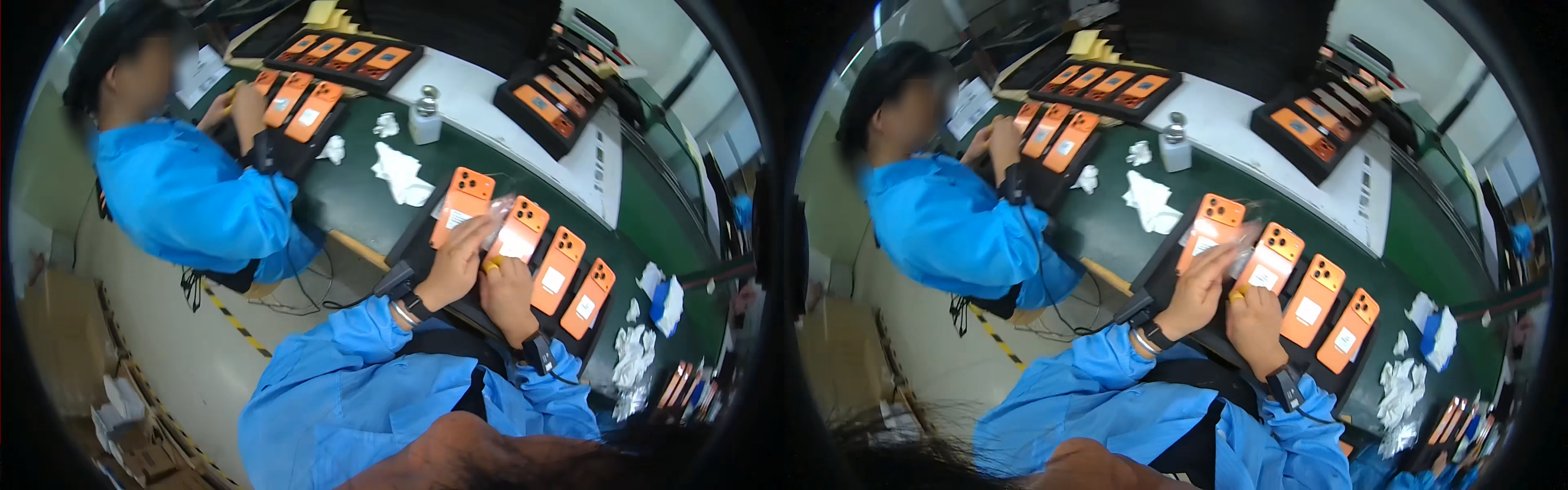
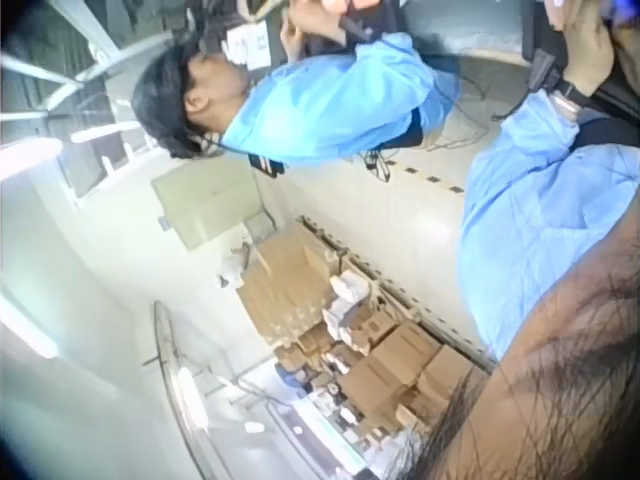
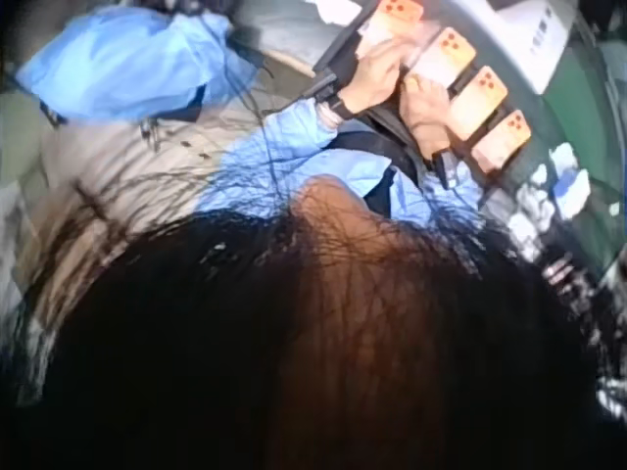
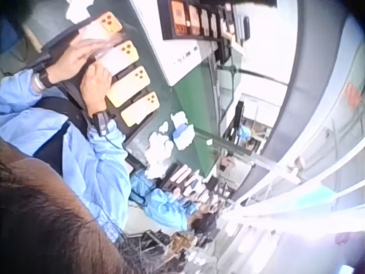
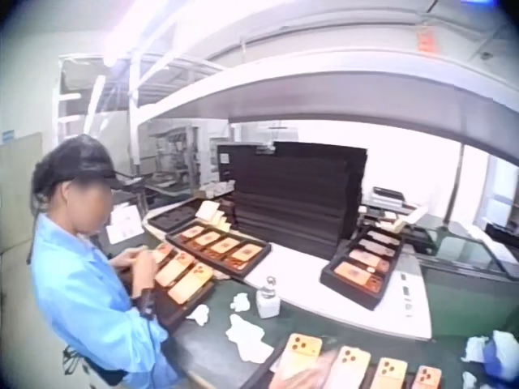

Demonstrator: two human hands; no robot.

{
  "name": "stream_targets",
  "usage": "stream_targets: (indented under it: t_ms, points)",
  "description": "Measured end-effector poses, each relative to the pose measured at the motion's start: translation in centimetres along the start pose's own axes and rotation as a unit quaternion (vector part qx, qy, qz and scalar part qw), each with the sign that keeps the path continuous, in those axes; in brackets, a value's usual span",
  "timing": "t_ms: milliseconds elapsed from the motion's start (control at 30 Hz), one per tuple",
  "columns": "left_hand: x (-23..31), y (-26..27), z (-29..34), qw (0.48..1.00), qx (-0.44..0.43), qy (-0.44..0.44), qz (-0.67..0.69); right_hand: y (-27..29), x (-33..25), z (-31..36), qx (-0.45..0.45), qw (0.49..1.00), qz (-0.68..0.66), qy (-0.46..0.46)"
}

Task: The recorder is cleaning and inspecting the back panels of several orange-backed smartphones on an assembly line bench.

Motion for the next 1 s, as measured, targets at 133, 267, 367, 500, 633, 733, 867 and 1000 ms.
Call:
stream_targets:
  t_ms: [133,267,367,500,633,733,867,1000]
  points:
    - [0.4,-0.4,0.3,0.994,-0.012,-0.052,-0.099,-1.7,0.9,0.4,-0.019,1.0,0.019,-0.014]
    - [1.6,-1.5,-0.5,0.979,-0.068,-0.068,-0.181,-0.8,3.0,0.4,0.051,0.995,-0.041,-0.08]
    - [1.8,-1.7,0.0,0.967,-0.085,-0.103,-0.216,-0.3,4.5,0.6,0.112,0.976,-0.155,-0.101]
    - [3.6,-3.5,0.1,0.945,-0.122,-0.144,-0.269,0.9,7.2,1.6,0.153,0.929,-0.262,-0.209]
    - [2.0,-4.5,0.5,0.935,-0.14,-0.105,-0.309,1.2,8.0,2.1,0.152,0.913,-0.296,-0.234]
    - [1.9,-5.0,0.6,0.913,-0.152,-0.079,-0.371,1.4,8.7,2.3,0.171,0.916,-0.291,-0.216]
    - [1.5,-5.0,0.5,0.89,-0.172,-0.029,-0.421,4.9,14.3,4.7,0.381,0.686,-0.542,-0.301]
    - [1.6,-4.8,0.4,0.921,-0.15,-0.065,-0.354,13.2,17.5,8.5,0.614,0.54,-0.547,-0.179]
Point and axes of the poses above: each hand's wrist, its own z-axis away from the middle knuckle, its own y-axis out of the back of the hand, x = y × z, the point moved 10 cm from there along -z, towards the middle knuckle, and after that the axes turned 11 degrees about -z, right-handed, at the moved point
